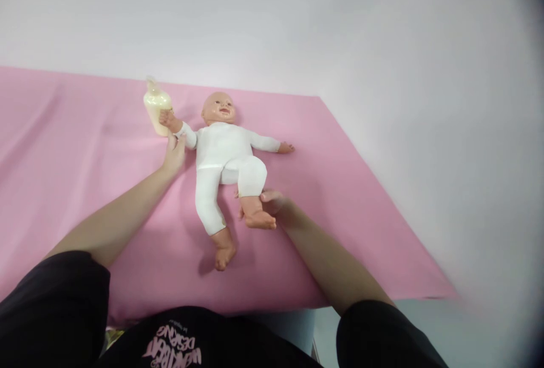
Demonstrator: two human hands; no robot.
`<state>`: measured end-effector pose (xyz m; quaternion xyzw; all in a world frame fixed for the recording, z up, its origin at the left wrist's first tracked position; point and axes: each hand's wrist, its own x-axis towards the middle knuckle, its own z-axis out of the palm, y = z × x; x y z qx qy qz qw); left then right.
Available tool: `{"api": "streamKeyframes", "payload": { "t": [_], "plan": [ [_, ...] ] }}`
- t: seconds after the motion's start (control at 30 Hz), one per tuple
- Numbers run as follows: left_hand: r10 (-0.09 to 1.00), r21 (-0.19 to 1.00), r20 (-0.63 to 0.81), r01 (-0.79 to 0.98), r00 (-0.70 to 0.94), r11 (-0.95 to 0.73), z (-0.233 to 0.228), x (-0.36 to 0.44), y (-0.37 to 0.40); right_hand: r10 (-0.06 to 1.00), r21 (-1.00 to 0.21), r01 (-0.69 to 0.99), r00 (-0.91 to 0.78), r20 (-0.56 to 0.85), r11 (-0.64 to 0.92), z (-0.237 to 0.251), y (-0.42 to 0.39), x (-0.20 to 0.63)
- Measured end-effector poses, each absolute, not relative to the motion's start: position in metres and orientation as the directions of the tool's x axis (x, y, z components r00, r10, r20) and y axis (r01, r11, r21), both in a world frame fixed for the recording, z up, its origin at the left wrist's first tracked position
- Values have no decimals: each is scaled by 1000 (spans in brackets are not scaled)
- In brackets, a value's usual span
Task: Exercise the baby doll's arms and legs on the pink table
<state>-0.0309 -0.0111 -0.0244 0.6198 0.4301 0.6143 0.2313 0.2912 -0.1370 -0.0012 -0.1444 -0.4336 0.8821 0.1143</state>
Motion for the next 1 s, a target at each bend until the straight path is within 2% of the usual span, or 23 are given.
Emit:
{"api": "streamKeyframes", "payload": {
  "t": [0.1,0.23,0.37,0.5,0.7,0.8,0.9,1.0],
  "plan": [
    [856,882,470,154,-216,-445,-30,-35,-6,204,-833,-40,-975,-88,-552,9,-141,287],
    [897,945,309,-3,-315,-326,-37,-38,2,57,-890,58,-994,-94,-452,18,-140,282],
    [898,956,271,-11,-348,-292,-44,-40,10,20,-906,81,-995,-98,-415,18,-138,281],
    [886,943,331,70,-325,-326,-49,-43,13,0,-906,64,-998,-70,-419,17,-137,282],
    [868,900,435,142,-241,-412,-40,-41,2,14,-881,33,-999,-45,-471,13,-135,284],
    [831,843,529,225,-175,-489,-30,-37,-8,44,-856,-3,-999,-22,-518,0,-133,287],
    [798,794,592,257,-115,-551,-22,-29,-18,123,-826,-70,-992,0,-560,-17,-131,290],
    [775,735,631,344,-31,-584,-15,-23,-30,272,-816,-186,-962,37,-548,-25,-129,290]
  ]
}}
